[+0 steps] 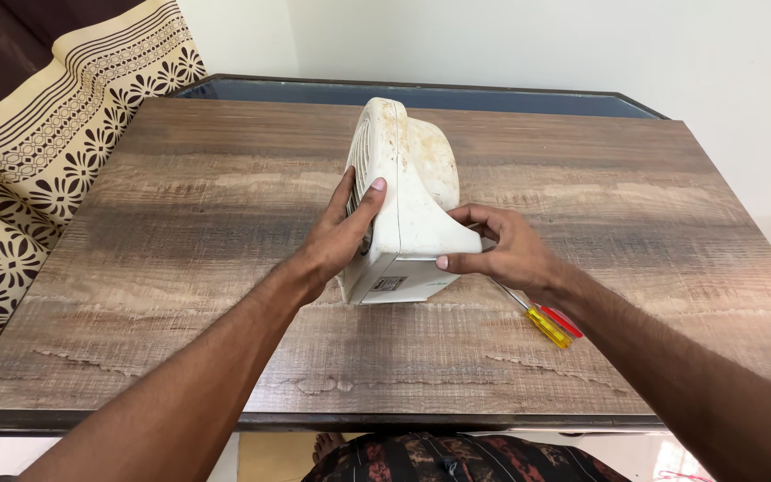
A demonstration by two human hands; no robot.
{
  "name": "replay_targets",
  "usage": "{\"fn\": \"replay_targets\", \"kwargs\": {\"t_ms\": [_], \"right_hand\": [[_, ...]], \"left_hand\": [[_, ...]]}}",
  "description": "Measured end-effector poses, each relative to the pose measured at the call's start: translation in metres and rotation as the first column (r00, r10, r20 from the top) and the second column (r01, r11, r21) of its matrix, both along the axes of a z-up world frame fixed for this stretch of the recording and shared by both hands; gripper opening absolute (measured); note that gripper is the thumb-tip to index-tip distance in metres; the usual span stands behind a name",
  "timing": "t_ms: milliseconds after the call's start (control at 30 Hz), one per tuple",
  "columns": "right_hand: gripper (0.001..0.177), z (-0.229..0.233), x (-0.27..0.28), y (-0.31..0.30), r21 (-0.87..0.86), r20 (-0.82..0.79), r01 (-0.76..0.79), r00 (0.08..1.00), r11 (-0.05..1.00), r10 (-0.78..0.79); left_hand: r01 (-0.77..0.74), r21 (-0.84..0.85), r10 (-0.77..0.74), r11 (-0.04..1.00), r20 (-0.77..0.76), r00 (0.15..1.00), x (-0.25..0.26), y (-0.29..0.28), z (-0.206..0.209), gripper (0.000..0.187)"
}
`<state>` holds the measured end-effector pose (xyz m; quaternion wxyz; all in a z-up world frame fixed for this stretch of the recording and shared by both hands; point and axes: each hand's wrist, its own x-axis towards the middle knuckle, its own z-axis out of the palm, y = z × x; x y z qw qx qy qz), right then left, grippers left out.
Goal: The person rotates a white electric fan on a table to inspect its sides and base, then uses a red screwdriver to loosen and remove screws from the fan's base. The clip ends while the person is still working on the screws.
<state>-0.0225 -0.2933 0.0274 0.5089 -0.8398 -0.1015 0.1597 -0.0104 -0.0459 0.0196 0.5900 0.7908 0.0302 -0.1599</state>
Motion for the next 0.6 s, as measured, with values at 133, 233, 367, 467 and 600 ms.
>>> {"fn": "replay_targets", "kwargs": {"t_ms": [133,233,367,467,600], "right_hand": [[0.074,0.000,-0.003,-0.002,-0.013,-0.013,0.006,1.000,1.000,-0.006],[0.077,-0.003,-0.005,-0.004,-0.031,0.012,0.003,1.000,1.000,-0.003],[0.073,-0.011,-0.007,-0.003,-0.069,0.032,0.028,0.999,0.997,-0.026],[0.066,-0.014,-0.007,-0.002,-0.098,0.022,0.049,0.999,0.994,-0.047],[0.057,-0.013,-0.010,-0.002,-0.075,0.030,0.072,0.997,0.995,-0.070]], "left_hand": [[-0.003,0.006,0.003,1.000,0.009,1.000,-0.009,0.000,-0.002,0.093],[0.006,0.002,-0.006,1.000,0.047,0.999,-0.017,0.003,-0.006,0.084],[-0.017,0.015,0.016,1.000,0.064,0.998,-0.032,0.006,-0.011,0.072],[-0.049,0.028,0.048,0.998,0.041,0.998,-0.042,0.007,-0.014,0.068],[-0.068,0.030,0.067,0.997,0.041,0.997,-0.046,0.006,-0.014,0.064]]}}
